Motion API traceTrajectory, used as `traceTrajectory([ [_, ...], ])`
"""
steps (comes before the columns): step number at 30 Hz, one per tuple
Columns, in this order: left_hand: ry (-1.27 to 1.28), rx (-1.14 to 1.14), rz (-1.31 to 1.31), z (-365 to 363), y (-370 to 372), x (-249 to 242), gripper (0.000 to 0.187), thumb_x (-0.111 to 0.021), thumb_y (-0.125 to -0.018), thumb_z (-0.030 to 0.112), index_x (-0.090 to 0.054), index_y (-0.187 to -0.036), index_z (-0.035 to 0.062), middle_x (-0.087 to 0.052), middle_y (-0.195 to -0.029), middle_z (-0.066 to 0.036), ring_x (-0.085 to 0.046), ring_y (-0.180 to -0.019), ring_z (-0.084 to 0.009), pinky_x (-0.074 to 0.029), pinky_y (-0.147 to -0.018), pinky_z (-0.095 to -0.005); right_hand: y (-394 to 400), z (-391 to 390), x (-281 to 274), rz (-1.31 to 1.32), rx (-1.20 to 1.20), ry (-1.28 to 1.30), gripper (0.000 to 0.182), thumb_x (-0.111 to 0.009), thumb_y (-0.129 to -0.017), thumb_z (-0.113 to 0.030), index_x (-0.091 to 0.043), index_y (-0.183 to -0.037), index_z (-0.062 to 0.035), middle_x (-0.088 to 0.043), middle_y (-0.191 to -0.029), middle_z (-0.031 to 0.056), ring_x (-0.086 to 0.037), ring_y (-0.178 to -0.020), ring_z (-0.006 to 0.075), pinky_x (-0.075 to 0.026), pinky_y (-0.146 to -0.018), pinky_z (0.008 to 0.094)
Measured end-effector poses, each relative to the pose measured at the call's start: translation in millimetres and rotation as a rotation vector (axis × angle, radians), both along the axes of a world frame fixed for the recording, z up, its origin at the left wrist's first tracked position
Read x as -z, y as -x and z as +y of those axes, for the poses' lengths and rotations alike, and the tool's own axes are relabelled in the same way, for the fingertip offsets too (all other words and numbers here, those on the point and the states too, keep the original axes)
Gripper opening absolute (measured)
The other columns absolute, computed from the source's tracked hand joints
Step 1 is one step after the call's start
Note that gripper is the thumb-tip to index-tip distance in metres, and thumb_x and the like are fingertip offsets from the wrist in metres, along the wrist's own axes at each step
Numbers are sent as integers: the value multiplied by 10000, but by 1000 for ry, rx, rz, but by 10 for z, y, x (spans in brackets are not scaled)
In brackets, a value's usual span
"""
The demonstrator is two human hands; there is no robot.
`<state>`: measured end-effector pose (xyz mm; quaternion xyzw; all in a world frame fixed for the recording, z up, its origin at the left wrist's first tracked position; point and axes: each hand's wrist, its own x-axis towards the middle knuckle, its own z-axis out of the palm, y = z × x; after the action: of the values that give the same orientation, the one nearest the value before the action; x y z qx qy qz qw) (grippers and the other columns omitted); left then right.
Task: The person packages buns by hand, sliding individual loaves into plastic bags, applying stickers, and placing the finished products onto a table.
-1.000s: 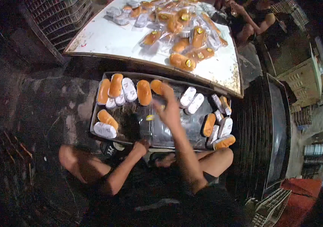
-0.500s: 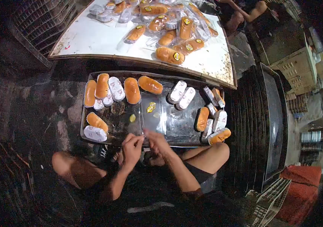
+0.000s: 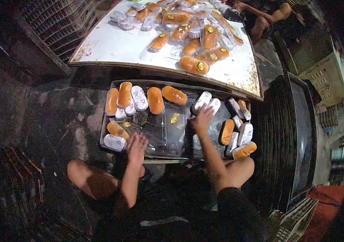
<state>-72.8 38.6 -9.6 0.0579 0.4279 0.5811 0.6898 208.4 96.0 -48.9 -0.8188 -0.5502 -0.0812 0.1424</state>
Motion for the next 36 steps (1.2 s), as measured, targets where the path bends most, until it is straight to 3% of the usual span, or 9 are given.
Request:
traceTrajectory([
  [2, -23, 32, -11, -48, 2, 4, 267, -578, -783, 190, -498, -1017, 88, -528, -906, -46, -507, -901, -180, -445, -813, -369, -979, 226, 1164, 360, -33, -181, 835, -701, -596, -328, -279, -1238, 0, -257, -1218, 355, -285, -1142, 441, -240, -963, 408],
  [6, 101, -4, 115, -148, -59, -143, 326, -577, -781, 148, -464, -1073, 55, -523, -943, -60, -512, -865, -180, -433, -795, -335, -1012, -71, 486, 284, -192, -295, 414, -519, -746, -230, -456, -1058, 34, -511, -1016, 213, -496, -936, 317, -383, -819, 389],
  [9, 28, 36, 71, -201, -118, 105, 330, -541, -803, 116, -442, -1113, 60, -520, -959, -60, -500, -867, -173, -419, -802, -337, -1282, -280, 1000, 1788, 68, -658, 339, -424, -768, -182, -473, -1059, -17, -528, -1025, 156, -505, -971, 310, -488, -696, 367],
  [12, 16, 108, 32, -211, -196, 33, 331, -531, -810, 119, -437, -1123, 63, -518, -968, -58, -491, -886, -167, -417, -803, -348, -794, -524, 443, 2532, 686, -1066, 337, -390, -802, -158, -461, -1083, 14, -481, -1095, 163, -489, -972, 352, -492, -743, 417],
  [14, 42, 108, 69, -135, -167, 36, 348, -535, -810, 156, -430, -1132, 75, -496, -996, -65, -479, -931, -185, -416, -831, -371, -551, -824, 448, 2976, 436, -913, 311, -403, -798, -79, -461, -1090, 13, -483, -1075, 198, -477, -1001, 340, -511, -736, 324],
  [18, -48, -232, -231, 217, 123, -86, 421, -529, -807, 220, -349, -1161, 81, -423, -1084, -103, -432, -1042, -258, -423, -859, -444, 249, -1254, -327, 2492, 167, -501, 316, -471, -755, -27, -412, -1062, 15, -561, -810, 108, -507, -514, 98, -486, -480, 205],
  [23, -59, -453, -275, 514, 160, -335, 418, -500, -809, 261, -359, -1155, 74, -416, -1104, -106, -414, -1065, -308, -370, -899, -489, 401, -1218, -815, 1890, 62, -496, 267, -463, -793, -61, -456, -1050, 9, -552, -727, 58, -482, -447, 99, -393, -380, 201],
  [31, -212, 6, -154, 179, -611, -492, 405, -482, -810, 176, -366, -1182, 65, -484, -1078, -134, -469, -1022, -267, -405, -851, -408, 716, -1338, -784, 1065, -507, -122, 218, -488, -779, -34, -528, -980, 39, -538, -698, 67, -506, -478, 111, -414, -433, 223],
  [36, -48, 275, -235, -131, -642, -273, 372, -521, -789, 235, -447, -1088, 25, -543, -966, -107, -547, -888, -222, -442, -791, -382, 1105, -1191, -907, 1504, -17, -240, 199, -575, -730, -21, -486, -901, 27, -519, -793, 82, -547, -648, 137, -442, -534, 215],
])
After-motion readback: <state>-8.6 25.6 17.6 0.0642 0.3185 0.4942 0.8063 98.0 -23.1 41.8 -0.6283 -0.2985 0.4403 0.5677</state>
